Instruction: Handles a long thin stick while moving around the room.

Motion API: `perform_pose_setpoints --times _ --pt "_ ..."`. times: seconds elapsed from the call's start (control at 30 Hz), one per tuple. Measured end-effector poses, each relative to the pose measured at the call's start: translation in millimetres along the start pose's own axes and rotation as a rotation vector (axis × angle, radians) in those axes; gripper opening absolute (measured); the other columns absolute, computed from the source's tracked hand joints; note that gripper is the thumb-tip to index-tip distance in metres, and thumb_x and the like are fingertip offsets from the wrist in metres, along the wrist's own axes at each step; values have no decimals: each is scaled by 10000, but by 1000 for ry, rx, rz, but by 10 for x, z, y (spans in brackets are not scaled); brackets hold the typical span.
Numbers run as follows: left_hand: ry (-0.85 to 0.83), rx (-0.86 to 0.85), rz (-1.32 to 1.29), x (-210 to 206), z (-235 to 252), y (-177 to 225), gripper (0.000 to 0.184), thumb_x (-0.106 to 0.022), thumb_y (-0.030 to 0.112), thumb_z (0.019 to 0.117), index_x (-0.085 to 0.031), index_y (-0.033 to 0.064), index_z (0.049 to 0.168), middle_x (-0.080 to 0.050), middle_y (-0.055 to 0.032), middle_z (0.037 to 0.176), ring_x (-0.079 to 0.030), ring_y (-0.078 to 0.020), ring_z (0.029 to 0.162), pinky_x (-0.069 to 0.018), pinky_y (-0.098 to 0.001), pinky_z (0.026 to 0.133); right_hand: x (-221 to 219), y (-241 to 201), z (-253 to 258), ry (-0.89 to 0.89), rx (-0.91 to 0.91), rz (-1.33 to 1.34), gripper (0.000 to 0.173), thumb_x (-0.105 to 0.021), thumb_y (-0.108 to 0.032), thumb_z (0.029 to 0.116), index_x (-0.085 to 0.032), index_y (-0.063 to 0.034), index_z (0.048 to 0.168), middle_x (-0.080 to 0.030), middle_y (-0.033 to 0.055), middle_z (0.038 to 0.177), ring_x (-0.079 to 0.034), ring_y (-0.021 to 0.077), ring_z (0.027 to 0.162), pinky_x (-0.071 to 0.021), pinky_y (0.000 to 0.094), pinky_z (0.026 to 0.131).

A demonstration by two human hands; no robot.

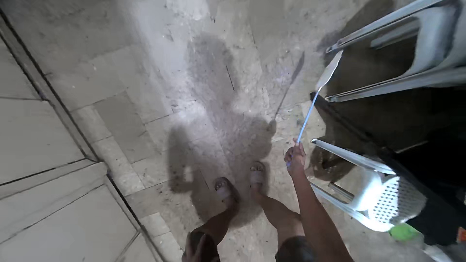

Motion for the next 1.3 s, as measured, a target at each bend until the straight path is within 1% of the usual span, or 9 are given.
perform_pose_setpoints --times 0.17,0.27,0.43,0.6,0.8,0.87,1.0,1.23,1.3 --pt "-160 -10 -106 -121 -304 86 854 -862 570 736 -555 306 1488 -128 -197 1706 -519 -502 1317 -524 -633 953 282 -555 -1108 -211 -208 345 432 -241 -321 1134 -477 -89 1412 -453 -44 611 -406 64 411 -385 210 382" --pt "-210 -67 -182 5 -430 213 766 -839 448 814 -559 201 1483 -287 -188 1663 -510 -423 1375 -502 -602 1034 447 -844 -1546 -257 -254 351 446 -229 -323 1130 -494 -85 1400 -499 -20 616 -428 73 412 -393 214 381" --pt "-203 -138 -260 332 -656 439 632 -791 371 875 -607 126 1428 -534 -159 1509 -537 -337 1368 -441 -551 1128 566 -1183 -1919 -320 -257 288 442 -258 -331 1118 -490 -73 1391 -576 3 668 -467 66 421 -417 207 381" --pt "-178 -114 -365 481 -775 565 582 -772 336 902 -617 89 1406 -562 -181 1472 -611 -337 1277 -505 -525 1068 545 -1336 -2022 -363 -271 181 443 -310 -329 1113 -486 -62 1421 -580 8 695 -459 70 431 -411 209 388" --pt "-250 36 -452 389 -855 462 544 -759 309 932 -603 129 1421 -680 -153 1316 -735 -282 1055 -585 -507 965 1018 -1531 -1689 -488 -301 -525 406 -400 -313 1109 -572 -96 1406 -589 8 799 -445 83 524 -393 250 469" --pt "-265 75 -481 359 -890 360 539 -754 302 940 -599 119 1422 -657 -135 1365 -744 -255 1032 -601 -481 946 1536 -1628 -1448 -374 -355 -543 378 -417 -295 1108 -576 -94 1386 -599 -4 820 -453 62 541 -399 232 480" --pt "-245 119 -482 375 -963 175 507 -755 283 937 -623 97 1390 -646 -135 1377 -738 -255 1021 -591 -488 938 2726 -1639 -1151 111 -395 -315 313 -381 -318 1121 -561 -111 1272 -490 -57 655 -381 35 444 -339 200 411" --pt "-240 145 -578 421 -1019 264 482 -736 259 957 -613 85 1389 -645 -143 1361 -718 -250 1073 -597 -472 931 2454 -1598 -1394 -173 -488 -517 340 -422 -326 1113 -575 -102 1318 -524 -37 706 -373 38 448 -329 199 399" --pt "-219 133 -599 466 -1006 340 469 -731 262 959 -618 86 1380 -646 -141 1358 -708 -253 1096 -598 -480 926 2583 -1616 -1345 -64 -486 -508 339 -419 -325 1113 -583 -94 1299 -526 -34 712 -373 37 453 -333 201 410"
Point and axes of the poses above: each hand's wrist, its own z-axis towards the middle knuckle, its own x-axis out of the back of the hand, y = z × x, the point moved 8 cm from there along z, towards the middle knuckle
